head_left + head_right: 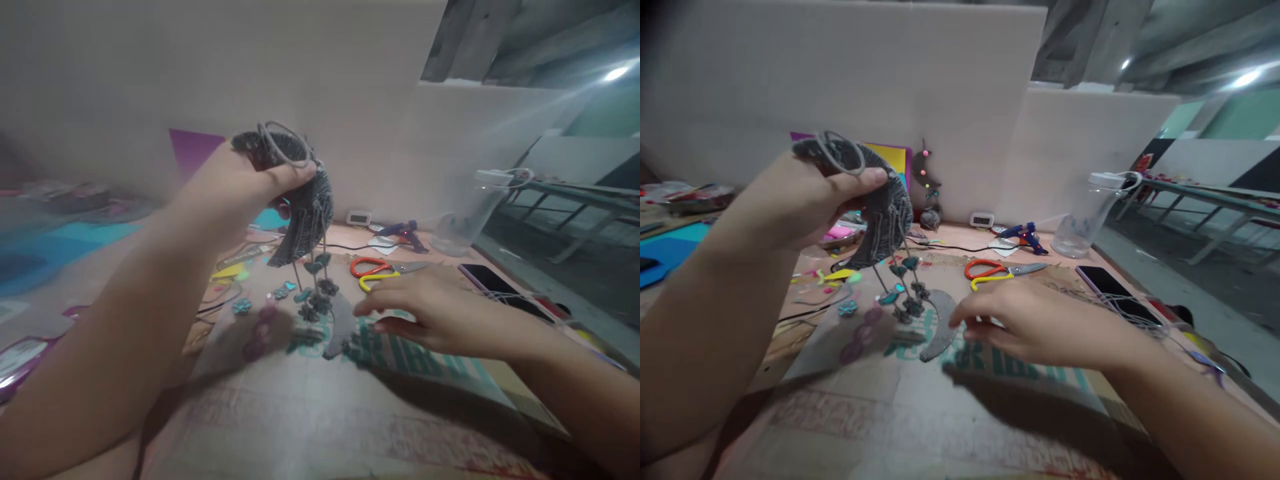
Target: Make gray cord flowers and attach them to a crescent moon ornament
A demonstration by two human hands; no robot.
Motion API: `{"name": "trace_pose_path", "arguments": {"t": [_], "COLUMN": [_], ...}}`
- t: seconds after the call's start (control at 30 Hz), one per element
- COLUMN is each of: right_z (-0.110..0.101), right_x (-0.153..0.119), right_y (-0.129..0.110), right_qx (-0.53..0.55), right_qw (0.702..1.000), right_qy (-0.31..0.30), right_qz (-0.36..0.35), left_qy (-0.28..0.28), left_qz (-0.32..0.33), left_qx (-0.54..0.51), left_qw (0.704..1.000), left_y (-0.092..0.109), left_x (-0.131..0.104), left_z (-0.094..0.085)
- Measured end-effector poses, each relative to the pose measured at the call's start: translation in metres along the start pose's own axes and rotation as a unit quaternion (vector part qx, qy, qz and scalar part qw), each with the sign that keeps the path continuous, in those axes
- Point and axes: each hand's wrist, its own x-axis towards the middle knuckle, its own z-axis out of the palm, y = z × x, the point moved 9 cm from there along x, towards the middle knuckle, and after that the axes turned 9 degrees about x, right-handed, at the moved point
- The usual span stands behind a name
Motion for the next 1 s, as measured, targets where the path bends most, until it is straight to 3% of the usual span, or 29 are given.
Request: {"name": "trace_pose_path", "arguments": {"t": [0.1, 0.2, 0.27, 0.33, 0.43, 0.57, 0.63, 0.77, 1.0], "right_z": [0.055, 0.092, 0.105, 0.106, 0.087, 0.054, 0.048, 0.055, 0.069], "right_x": [0.005, 0.005, 0.004, 0.004, 0.004, 0.007, 0.016, 0.040, 0.043], "right_y": [0.023, 0.040, 0.054, 0.069, 0.086, 0.098, 0.092, 0.073, 0.077], "right_qx": [0.016, 0.007, -0.009, -0.024, -0.001, 0.189, 0.302, 0.439, 0.501], "right_qw": [0.996, 0.995, 0.995, 0.997, 0.999, 0.967, 0.935, 0.883, 0.824], "right_qy": [-0.093, -0.101, -0.094, -0.067, -0.006, 0.096, 0.122, 0.122, 0.194], "right_qz": [0.009, -0.026, -0.034, -0.019, 0.038, 0.143, 0.142, 0.114, 0.182], "left_qy": [-0.005, -0.035, -0.071, -0.105, -0.139, -0.148, -0.156, -0.147, -0.127], "left_qz": [-0.007, -0.005, -0.008, -0.020, -0.030, -0.004, 0.002, -0.010, -0.032], "left_qx": [-0.014, -0.017, -0.007, 0.013, 0.021, -0.004, -0.013, -0.028, -0.015], "left_qw": [1.000, 0.999, 0.997, 0.994, 0.990, 0.989, 0.988, 0.989, 0.991], "left_y": [0.001, 0.007, 0.008, 0.004, -0.006, -0.011, -0.012, -0.014, -0.022], "left_x": [-0.002, -0.005, -0.007, -0.009, -0.009, -0.006, -0.006, -0.005, -0.003], "left_z": [0.001, 0.008, 0.017, 0.024, 0.033, 0.039, 0.043, 0.047, 0.047]}}
